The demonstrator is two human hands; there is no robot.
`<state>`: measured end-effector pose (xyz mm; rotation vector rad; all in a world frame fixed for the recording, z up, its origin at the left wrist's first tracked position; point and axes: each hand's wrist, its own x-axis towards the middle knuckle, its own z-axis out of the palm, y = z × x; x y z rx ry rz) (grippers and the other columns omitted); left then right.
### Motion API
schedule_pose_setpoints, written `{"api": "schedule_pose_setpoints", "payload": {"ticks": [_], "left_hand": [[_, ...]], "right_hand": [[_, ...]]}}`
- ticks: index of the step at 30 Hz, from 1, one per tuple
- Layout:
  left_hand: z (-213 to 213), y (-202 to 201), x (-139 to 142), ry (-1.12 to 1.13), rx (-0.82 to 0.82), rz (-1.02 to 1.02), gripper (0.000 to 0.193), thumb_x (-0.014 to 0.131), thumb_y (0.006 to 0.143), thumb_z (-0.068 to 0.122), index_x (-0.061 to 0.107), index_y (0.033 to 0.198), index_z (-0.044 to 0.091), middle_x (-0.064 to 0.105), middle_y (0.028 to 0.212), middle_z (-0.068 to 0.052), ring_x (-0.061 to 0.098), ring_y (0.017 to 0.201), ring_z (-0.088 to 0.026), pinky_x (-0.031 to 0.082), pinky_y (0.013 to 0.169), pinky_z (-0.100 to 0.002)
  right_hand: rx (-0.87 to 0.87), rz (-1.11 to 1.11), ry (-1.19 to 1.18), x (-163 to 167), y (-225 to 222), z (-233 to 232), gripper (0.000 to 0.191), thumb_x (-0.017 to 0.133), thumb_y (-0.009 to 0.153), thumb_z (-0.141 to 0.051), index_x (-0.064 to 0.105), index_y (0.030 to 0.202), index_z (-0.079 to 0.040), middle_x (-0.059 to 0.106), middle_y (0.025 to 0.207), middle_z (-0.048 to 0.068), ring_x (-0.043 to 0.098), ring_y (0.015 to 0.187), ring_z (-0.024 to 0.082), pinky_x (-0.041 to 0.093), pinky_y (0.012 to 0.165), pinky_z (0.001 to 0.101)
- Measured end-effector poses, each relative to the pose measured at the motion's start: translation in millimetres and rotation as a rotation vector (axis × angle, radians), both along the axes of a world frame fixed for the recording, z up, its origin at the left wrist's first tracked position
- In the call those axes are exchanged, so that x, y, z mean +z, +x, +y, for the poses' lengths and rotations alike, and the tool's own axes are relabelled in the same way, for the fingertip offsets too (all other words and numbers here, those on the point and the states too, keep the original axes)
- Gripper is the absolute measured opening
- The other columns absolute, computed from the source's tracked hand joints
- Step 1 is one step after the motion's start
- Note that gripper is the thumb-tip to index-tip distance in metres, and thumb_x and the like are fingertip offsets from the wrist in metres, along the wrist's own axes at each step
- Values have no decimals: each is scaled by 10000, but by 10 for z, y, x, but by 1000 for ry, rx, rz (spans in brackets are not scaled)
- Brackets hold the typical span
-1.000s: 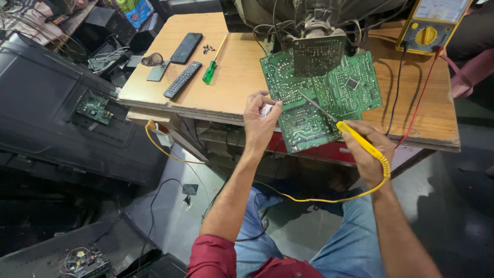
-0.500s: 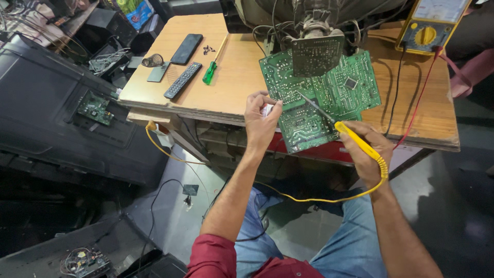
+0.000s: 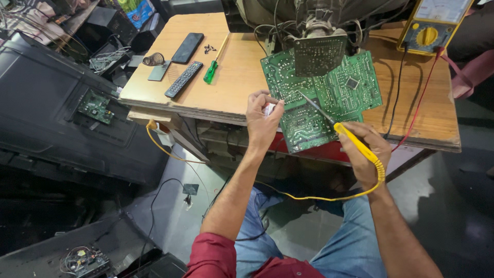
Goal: The person sits at a repair bench soldering a green circuit board from a television. They hold a soldering iron in one hand and solder wire in the other, applying solder to joints on the board, repositioning the board, and touching components with the iron tip.
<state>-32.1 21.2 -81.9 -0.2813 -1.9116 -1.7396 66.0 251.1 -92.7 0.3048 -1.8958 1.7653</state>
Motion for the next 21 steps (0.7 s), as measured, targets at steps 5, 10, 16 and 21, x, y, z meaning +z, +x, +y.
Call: {"api": "schedule_pose_setpoints", "payload": {"ticks": [5,10,16,21], "left_hand": [[-10,6,5,-22,-1,-25,146,770,883,65,646,843,0,530,1155,-66,551,852,-78,509,695,-231],[-16,-2,-1,-43,23,19,138,780,887,53,658,856,-5,529,1152,-68,551,885,-83,505,727,-234],[-6,-2,8,-21,14,-12,127,775,883,54,664,850,2,523,1149,-65,546,865,-79,504,707,-233],[4,16,23,-8,6,-4,134,774,886,51,655,850,0,520,1149,-63,548,860,-77,506,707,-231]], "right_hand": [[-3,37,38,10,0,-1,215,705,990,-1,722,1199,46,717,1171,112,666,1015,130,549,859,231],[19,24,1,8,10,-9,225,699,998,-3,719,1218,39,720,1163,103,664,1013,115,552,862,216],[-7,18,7,-9,9,-42,209,712,975,5,723,1181,38,722,1158,106,651,928,109,553,736,215],[9,7,-26,-8,16,-38,211,707,981,2,721,1188,38,720,1162,101,649,970,107,573,757,217]]}}
